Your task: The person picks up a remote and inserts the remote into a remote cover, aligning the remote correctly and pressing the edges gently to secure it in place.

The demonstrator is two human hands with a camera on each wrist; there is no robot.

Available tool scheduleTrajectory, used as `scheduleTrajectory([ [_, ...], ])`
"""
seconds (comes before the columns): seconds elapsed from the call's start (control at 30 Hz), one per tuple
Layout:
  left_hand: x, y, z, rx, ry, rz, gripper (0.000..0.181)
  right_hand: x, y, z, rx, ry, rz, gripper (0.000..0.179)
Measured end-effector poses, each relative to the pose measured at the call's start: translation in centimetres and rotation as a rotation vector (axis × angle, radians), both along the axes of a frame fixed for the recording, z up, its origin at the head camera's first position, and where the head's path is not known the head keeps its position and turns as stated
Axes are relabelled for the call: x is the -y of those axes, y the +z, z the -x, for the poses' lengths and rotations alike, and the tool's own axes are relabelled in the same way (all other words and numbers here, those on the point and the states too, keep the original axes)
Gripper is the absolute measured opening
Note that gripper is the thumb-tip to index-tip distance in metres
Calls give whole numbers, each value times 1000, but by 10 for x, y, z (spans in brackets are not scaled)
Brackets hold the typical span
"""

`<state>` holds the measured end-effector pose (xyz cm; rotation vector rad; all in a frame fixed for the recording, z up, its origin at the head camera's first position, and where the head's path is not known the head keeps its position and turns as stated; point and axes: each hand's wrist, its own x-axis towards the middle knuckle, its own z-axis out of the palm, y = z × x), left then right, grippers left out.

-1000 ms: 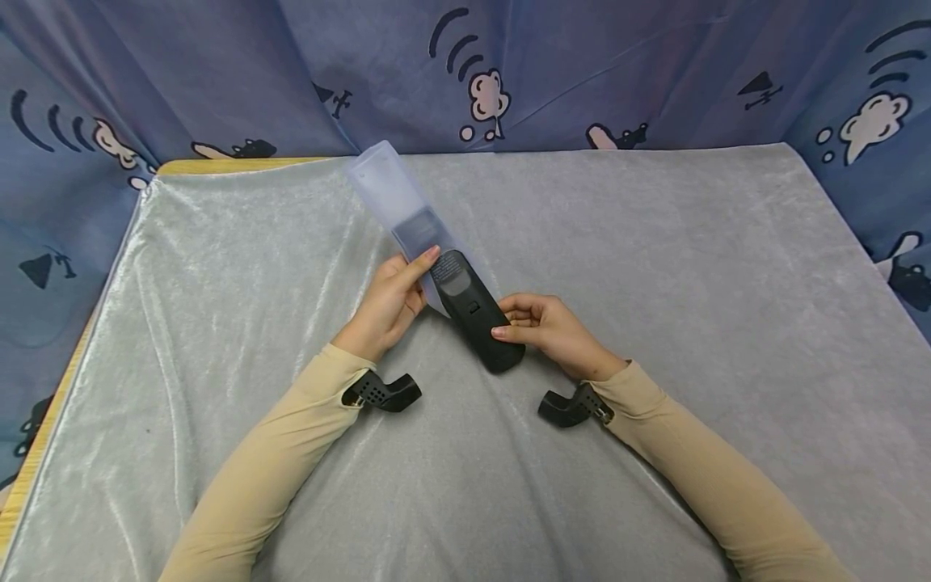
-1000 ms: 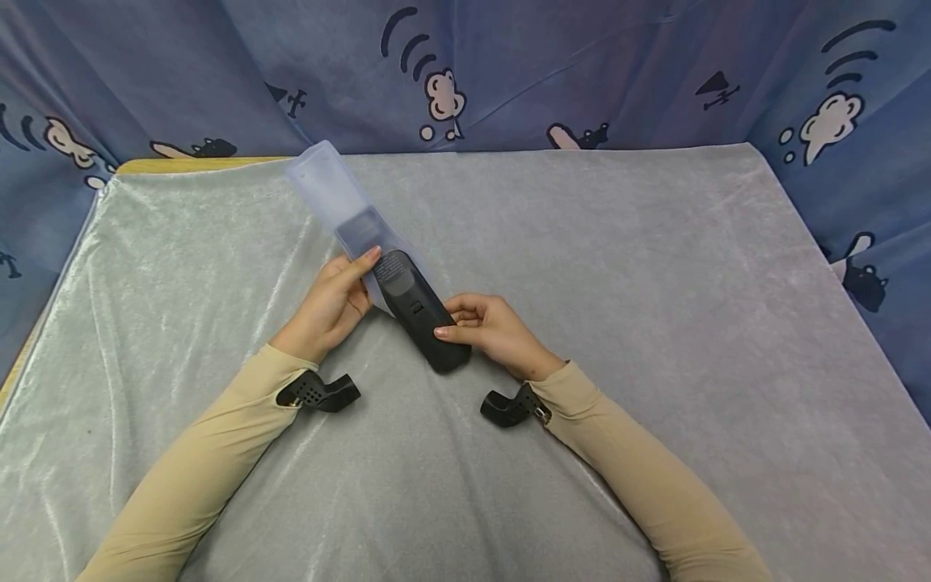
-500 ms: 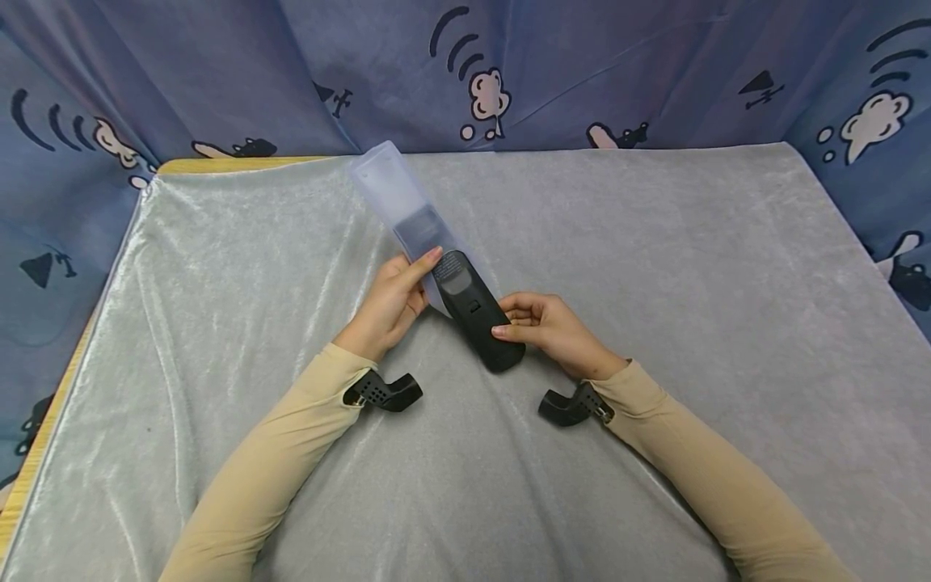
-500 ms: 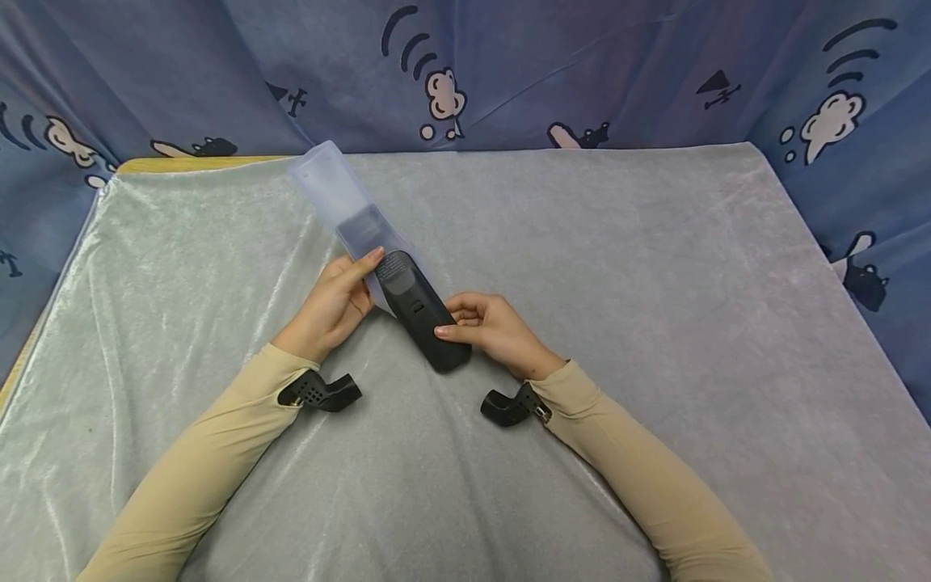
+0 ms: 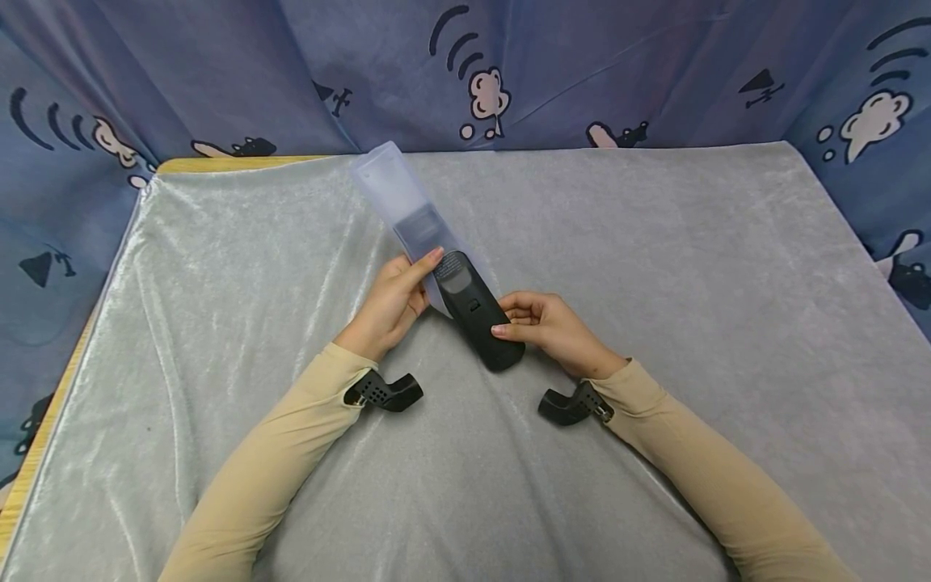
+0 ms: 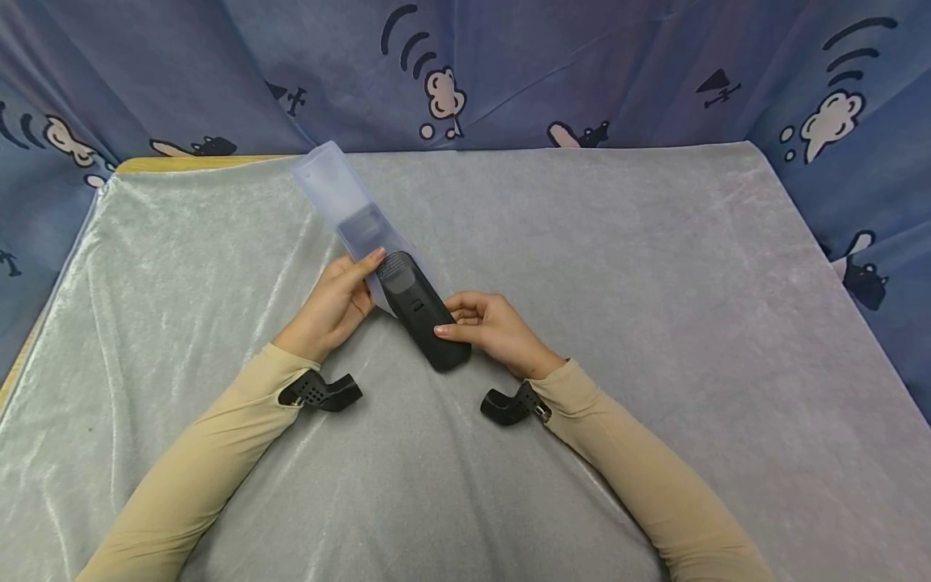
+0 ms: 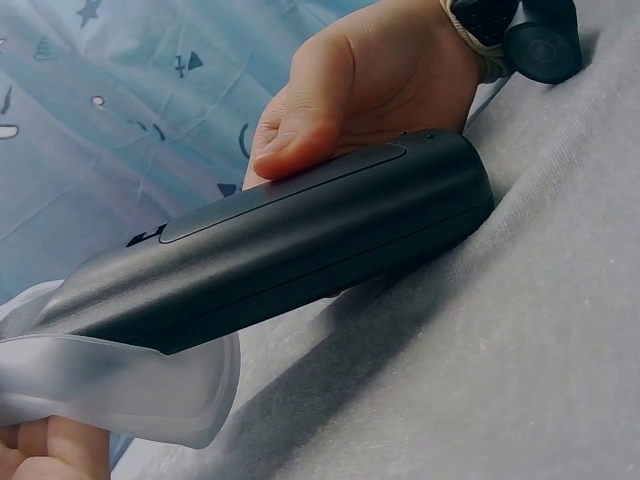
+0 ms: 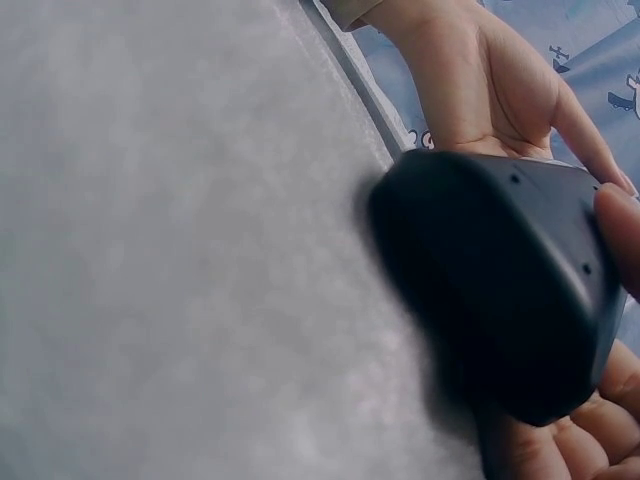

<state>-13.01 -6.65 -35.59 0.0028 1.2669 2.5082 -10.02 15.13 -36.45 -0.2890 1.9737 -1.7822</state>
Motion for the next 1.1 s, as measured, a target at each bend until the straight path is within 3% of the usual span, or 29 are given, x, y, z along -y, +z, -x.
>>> scheduleTrajectory([
  [1.1,-2,-3,-1,-7,-13,38,15,0,1,0,12,0,-11,33],
])
